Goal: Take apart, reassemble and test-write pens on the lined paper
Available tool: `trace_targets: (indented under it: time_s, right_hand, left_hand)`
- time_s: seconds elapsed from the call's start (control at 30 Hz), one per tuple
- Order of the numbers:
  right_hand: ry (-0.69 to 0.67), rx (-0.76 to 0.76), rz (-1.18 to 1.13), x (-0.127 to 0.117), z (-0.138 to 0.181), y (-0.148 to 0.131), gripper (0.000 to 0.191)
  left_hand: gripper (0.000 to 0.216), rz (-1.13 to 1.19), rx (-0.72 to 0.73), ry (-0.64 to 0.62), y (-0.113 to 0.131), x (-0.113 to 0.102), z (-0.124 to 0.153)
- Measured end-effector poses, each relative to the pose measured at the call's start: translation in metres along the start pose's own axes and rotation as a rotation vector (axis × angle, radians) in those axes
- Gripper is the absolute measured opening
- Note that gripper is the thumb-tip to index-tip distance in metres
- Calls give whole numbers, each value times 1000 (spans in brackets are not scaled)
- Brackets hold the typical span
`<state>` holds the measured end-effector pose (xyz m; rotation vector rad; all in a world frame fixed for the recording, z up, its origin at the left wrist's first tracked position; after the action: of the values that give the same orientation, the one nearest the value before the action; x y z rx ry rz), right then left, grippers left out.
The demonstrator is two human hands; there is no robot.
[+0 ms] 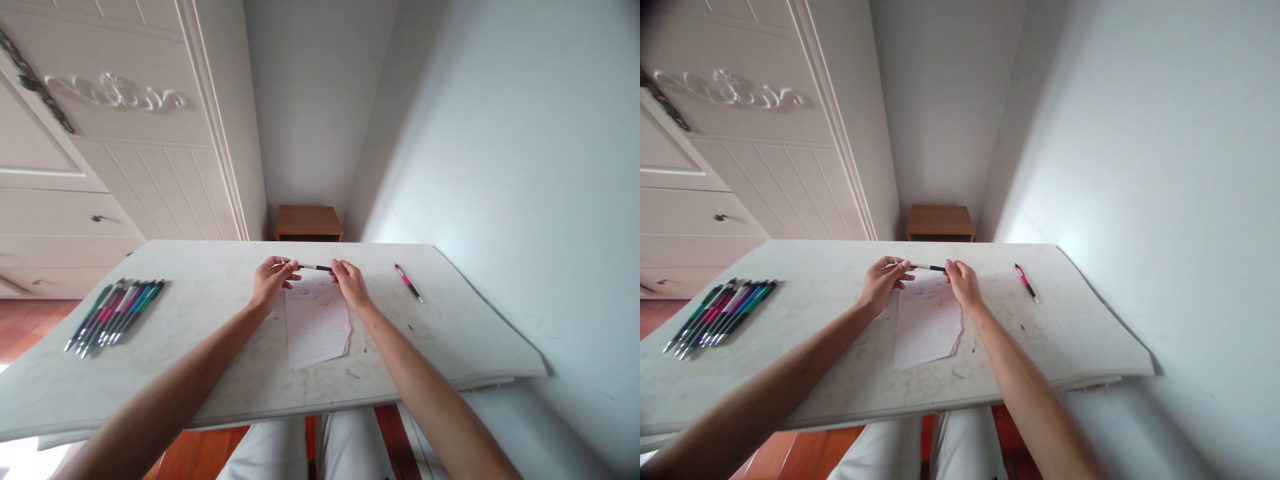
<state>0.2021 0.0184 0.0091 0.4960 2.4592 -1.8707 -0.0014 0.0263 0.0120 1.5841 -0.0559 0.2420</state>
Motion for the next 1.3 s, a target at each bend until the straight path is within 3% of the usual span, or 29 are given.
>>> trace_targets:
  time_s: [0.37,0.57,1.3]
  right_hand:
    - [157,-6,125,-11,-2,-6,57]
    - [198,-19,150,-15,-3,-5,55]
    - [119,18,84,-10,2,-8,50]
  left_hand:
    - [48,-4,66,0,-1,-3,-8]
    - [46,-24,36,-78,-2,-2,-10]
    - [49,-58,7,-75,-4,-3,-13]
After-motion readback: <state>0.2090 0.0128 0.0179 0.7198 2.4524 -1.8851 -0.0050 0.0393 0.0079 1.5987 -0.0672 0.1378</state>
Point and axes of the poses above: each hand's wrist, its own z-axis away from the middle knuckle, its own x-axis out of the palm, y = z × x, the point moved 5 cm from there along -z, towards the middle knuckle, and after that the axes turned 6 degrees about y, right-handed, at the moved point
